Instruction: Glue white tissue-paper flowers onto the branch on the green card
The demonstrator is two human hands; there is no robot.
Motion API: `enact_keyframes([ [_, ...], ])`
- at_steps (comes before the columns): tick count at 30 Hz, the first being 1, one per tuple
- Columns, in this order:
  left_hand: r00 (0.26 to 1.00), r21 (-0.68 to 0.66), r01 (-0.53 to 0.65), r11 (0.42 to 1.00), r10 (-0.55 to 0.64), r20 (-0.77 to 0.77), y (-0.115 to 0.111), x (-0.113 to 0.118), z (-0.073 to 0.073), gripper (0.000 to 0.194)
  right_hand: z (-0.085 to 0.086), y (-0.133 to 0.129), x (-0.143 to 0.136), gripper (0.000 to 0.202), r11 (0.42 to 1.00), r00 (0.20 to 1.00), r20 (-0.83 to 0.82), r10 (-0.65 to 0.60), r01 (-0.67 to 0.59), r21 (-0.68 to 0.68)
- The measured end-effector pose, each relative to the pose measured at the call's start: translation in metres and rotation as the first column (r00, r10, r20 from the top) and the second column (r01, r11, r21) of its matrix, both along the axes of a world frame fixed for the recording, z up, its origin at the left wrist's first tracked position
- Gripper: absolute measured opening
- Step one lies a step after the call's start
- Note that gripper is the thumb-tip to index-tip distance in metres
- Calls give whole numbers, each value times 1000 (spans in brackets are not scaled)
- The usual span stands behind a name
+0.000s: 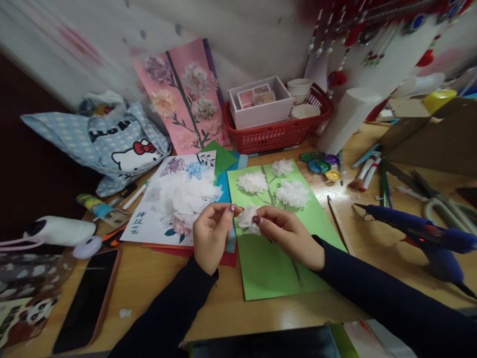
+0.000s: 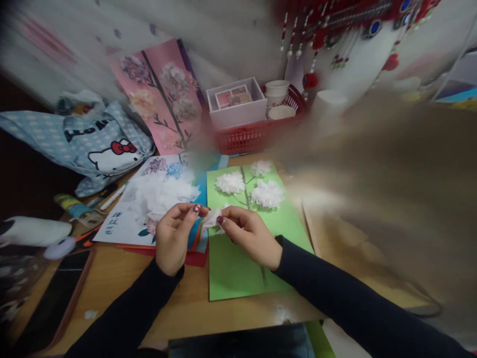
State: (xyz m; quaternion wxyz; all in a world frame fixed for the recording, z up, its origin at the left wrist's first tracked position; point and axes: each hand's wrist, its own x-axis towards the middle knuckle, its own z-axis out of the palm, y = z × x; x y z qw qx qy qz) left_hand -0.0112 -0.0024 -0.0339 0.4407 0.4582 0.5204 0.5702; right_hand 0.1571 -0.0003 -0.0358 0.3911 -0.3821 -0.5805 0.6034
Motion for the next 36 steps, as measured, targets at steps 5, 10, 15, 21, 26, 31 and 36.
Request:
enact_keyframes([
  [5,996,16,-5,1000,3,90,0,-3,2,21,0,0,0,29,1000,1000,6,-17,17,6],
  [10,968,70,134,989,-115,-221,-9,1,4,16,2,0,-1,31,1000,1000,28,-8,8,25],
  [15,988,37,-94,995,98,-118,-1,-6,-5,22,1,-1,-1,30,1000,999,45,-12,11,29],
  [21,960,277,-207,938,249,-128,3,-9,-5,11,0,0,-2,32,1000,1000,17,-9,10,-18],
  [26,899,351,158,923,12,-437,-6,-2,0,12,1,-1,-2,31,999,999,-42,-1,-1,-40],
  [31,905,273,195,942,-66,-420,-8,-1,0,15,3,-2,-1,32,999,985,-170,34,-37,-16],
  [36,916,241,168,956,-61,-398,-7,-1,3,16,2,-3,0,31,999,980,-192,52,-49,20],
])
